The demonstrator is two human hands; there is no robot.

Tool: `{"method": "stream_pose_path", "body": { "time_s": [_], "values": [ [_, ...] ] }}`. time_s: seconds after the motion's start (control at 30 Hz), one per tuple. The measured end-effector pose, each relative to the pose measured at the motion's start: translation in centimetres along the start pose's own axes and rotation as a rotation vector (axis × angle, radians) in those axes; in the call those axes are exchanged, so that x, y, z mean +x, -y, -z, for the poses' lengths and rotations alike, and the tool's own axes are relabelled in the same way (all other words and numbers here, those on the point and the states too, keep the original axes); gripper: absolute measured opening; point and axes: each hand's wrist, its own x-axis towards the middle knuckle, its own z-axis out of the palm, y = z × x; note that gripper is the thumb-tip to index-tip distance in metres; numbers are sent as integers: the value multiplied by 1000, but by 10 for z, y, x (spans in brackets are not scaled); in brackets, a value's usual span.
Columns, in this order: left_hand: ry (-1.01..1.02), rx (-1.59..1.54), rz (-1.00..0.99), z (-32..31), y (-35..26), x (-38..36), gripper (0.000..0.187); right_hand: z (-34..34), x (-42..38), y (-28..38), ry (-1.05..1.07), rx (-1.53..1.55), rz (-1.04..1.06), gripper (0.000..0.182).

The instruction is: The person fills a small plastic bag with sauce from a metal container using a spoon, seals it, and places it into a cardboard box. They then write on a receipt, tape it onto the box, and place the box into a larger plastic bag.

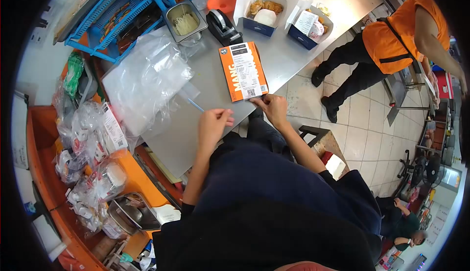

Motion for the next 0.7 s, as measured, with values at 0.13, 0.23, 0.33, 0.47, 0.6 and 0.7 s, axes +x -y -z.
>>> {"method": "stream_pose_path", "body": {
  "time_s": [0.13,0.23,0.33,0.47,0.6,0.7],
  "values": [
    [-172,27,44,60,3,-12,26,16,-7,-12,-82,-78,158,36],
    [-570,407,-83,128,15,-4,22,28,1,0,-373,9,498,46],
    [-949,750,-684,195,23,37,23,17,7,20,-219,8,500,56],
    [-496,698,-111,255,25,67,21,1,-1,46,-93,21,465,60],
    [-313,852,123,282,37,84,27,17,-9,77,6,-32,492,61],
    [-290,801,-210,294,51,97,37,21,-17,76,-10,76,458,61]
  ]
}}
